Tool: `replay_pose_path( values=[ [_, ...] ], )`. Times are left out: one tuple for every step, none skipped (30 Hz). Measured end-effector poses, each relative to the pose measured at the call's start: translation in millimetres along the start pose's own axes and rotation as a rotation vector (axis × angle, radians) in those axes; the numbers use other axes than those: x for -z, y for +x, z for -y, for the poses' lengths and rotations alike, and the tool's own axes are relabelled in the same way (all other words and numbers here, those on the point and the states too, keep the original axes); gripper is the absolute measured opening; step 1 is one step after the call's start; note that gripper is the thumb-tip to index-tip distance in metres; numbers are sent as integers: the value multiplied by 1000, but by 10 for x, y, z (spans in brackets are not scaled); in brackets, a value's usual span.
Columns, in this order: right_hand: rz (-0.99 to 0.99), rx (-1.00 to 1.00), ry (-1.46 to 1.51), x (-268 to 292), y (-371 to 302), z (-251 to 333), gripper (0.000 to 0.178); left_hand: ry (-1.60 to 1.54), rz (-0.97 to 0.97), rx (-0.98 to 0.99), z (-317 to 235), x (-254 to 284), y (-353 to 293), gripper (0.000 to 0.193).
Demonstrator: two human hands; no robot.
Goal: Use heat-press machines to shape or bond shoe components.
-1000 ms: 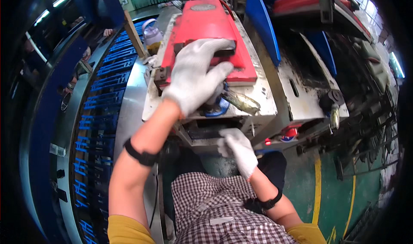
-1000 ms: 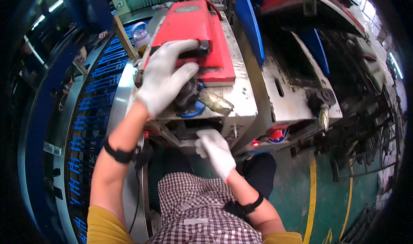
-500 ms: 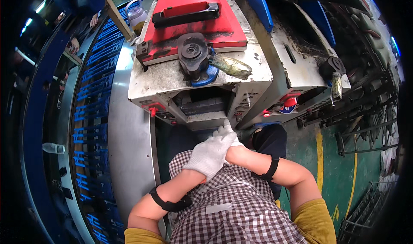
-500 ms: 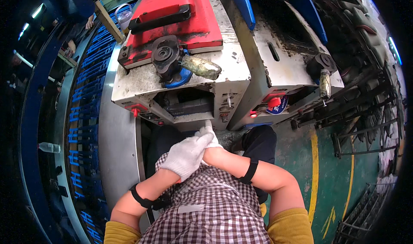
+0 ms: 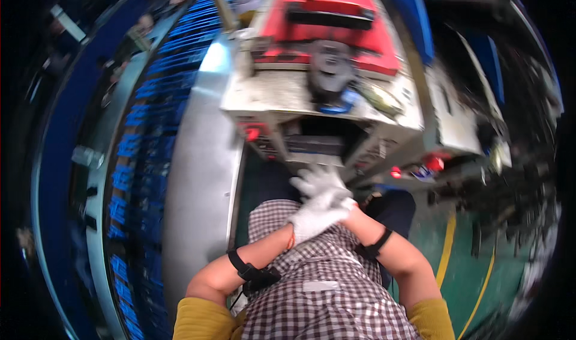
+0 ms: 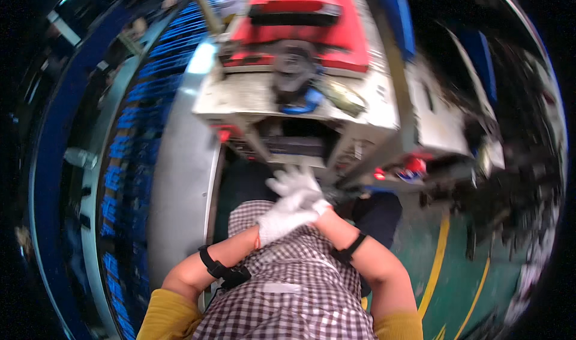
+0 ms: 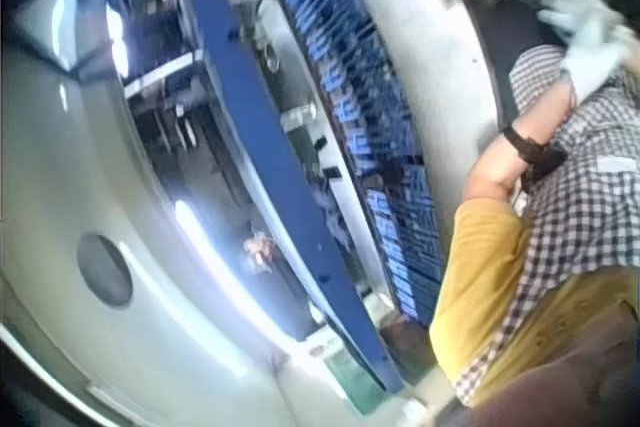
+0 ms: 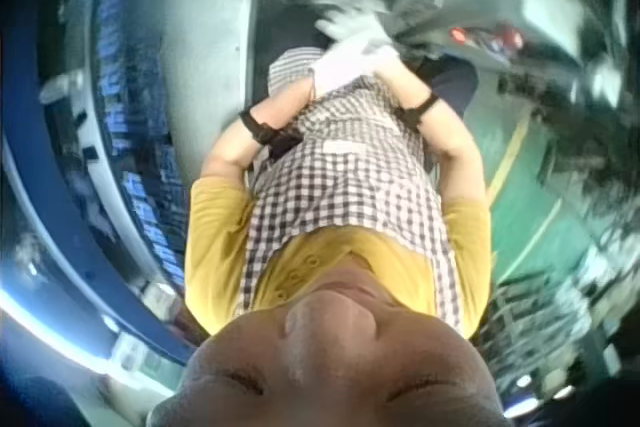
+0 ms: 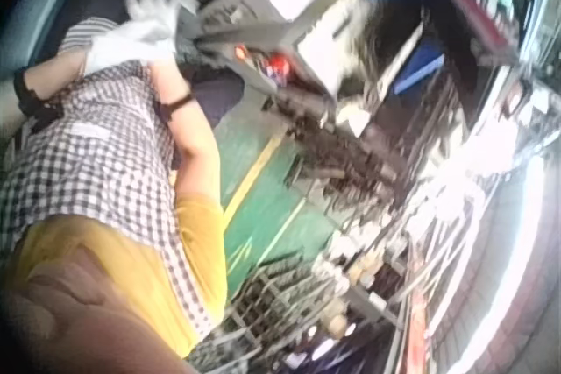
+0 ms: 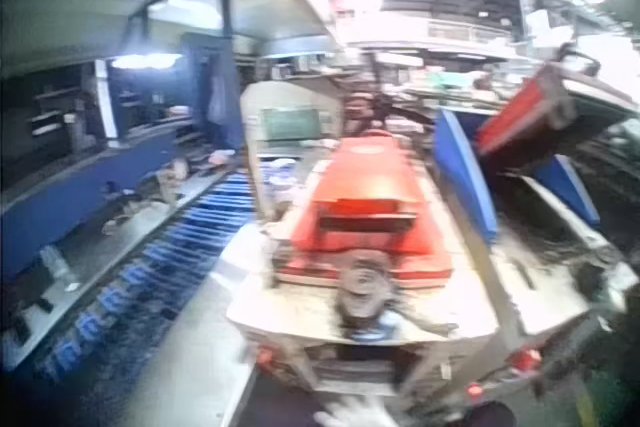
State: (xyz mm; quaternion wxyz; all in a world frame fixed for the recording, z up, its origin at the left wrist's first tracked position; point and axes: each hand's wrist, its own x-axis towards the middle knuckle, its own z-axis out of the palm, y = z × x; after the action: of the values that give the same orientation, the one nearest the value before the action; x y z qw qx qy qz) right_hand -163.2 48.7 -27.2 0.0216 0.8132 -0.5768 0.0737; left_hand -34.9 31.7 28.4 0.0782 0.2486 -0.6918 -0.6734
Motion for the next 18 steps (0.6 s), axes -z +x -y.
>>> replay_pose_path(
  values=[
    [150,-60,41,-4,56,-45,52,-54,121,-6,-184,150,-118,41],
    [148,-131,91,69,51,-59,54,-132,100,-85,-95,248,-262,42],
    [155,-197,145,134,-25,-94,56,-125,-16,-73,-131,453,-485,42],
    [97,-288,181,158,-126,-107,57,-87,-250,-77,-255,689,-749,47],
    [66,-343,291,200,-206,-139,54,-47,-471,-86,-331,940,-1003,52],
    [19,-349,247,90,-354,-221,51,112,-854,91,-342,1198,-1244,54],
    [-19,-353,212,-27,-498,-272,49,263,-1229,302,-337,1440,-1582,56],
    [-13,-358,251,-102,-574,-304,48,728,-1540,343,-245,1769,-1992,62],
    [0,-374,289,-182,-628,-312,47,624,-1814,412,-111,2009,-2425,63],
    [11,-394,342,-215,-642,-307,46,586,-2083,496,12,2191,-2796,69],
    [-45,-415,403,-152,-698,-292,46,664,-2243,376,320,2492,-3464,77],
    [-28,-427,420,-230,-697,-292,47,461,-2334,370,618,2697,-3889,79],
    [-22,-404,430,-308,-658,-274,47,266,-2413,357,814,2817,-4246,81],
    [-14,-430,479,-361,-626,-244,49,267,-2426,367,1021,2919,-4509,81],
    [-10,-465,529,-390,-603,-210,51,-171,-2369,350,1186,3024,-4706,77],
    [-14,-473,531,-381,-585,-184,54,-599,-2236,323,1278,3139,-4788,72],
    [-23,-509,505,-337,-584,-165,54,-497,-2115,314,1356,3203,-4696,68],
    [-35,-519,524,-259,-605,-158,53,-408,-1969,294,1444,3187,-4519,64]
  ],
)
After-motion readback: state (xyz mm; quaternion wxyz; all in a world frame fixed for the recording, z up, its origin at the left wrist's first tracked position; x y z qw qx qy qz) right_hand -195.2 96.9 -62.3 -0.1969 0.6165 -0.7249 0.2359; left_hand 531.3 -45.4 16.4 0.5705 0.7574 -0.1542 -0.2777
